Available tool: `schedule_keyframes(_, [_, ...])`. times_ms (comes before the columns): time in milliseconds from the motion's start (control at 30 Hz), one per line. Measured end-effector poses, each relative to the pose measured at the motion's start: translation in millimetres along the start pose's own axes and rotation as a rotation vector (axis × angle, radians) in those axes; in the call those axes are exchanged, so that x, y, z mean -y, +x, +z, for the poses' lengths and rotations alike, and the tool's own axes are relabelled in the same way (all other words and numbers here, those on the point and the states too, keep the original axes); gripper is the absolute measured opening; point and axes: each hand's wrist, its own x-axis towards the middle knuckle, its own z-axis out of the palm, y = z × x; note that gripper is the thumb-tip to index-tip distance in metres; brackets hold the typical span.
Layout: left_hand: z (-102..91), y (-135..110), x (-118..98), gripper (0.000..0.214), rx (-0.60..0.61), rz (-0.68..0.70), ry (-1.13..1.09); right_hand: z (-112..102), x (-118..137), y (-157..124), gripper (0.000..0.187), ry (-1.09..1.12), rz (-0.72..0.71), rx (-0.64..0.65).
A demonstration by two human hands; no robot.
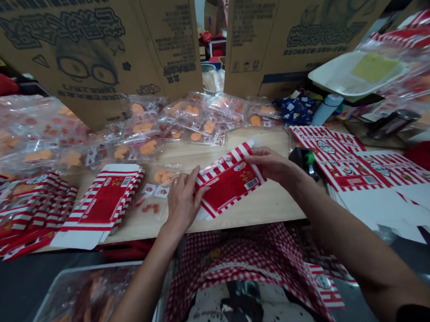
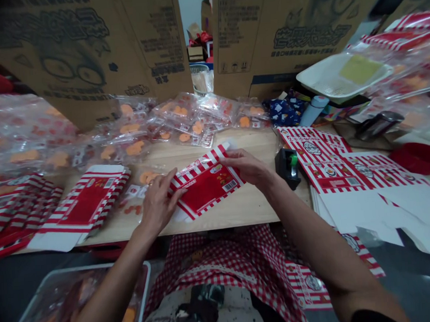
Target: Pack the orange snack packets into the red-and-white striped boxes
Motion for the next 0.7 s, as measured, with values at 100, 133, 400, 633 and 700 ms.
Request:
schedule_keyframes(100, [-1.4,1.1,9.9,0.048,0.075,0.087,-0.185,-4.1,-4.2,-12.8,0.031,-0.250,0.185,0.191])
schedule_keyframes(133, [-1.6,2.0,11.9,0.047,0.094,0.116,-0.221,-4.4,-6.7,-16.4,0.029,-0.303,0.220,0.230])
schedule_keyframes(400, [-5.0,3.6,13.2,0.076,0.204,0.307,-0.129,17.8,-35.9,-29.2,0.038,0.105,0.208,0.224])
schedule_keyframes(633, [1.0,1.0,9.1,0.036,0.265,-0.038,-0.255,14.8,-10.3,-20.5,0.028,-0.576,-0.076,-0.027])
schedule_keyframes(700, [3.9,-0.4,7.3,0.038,0.121,-0.167,-0.388,9.7,-5.4,-18.2,0.029,-0.718,-0.326,-0.415])
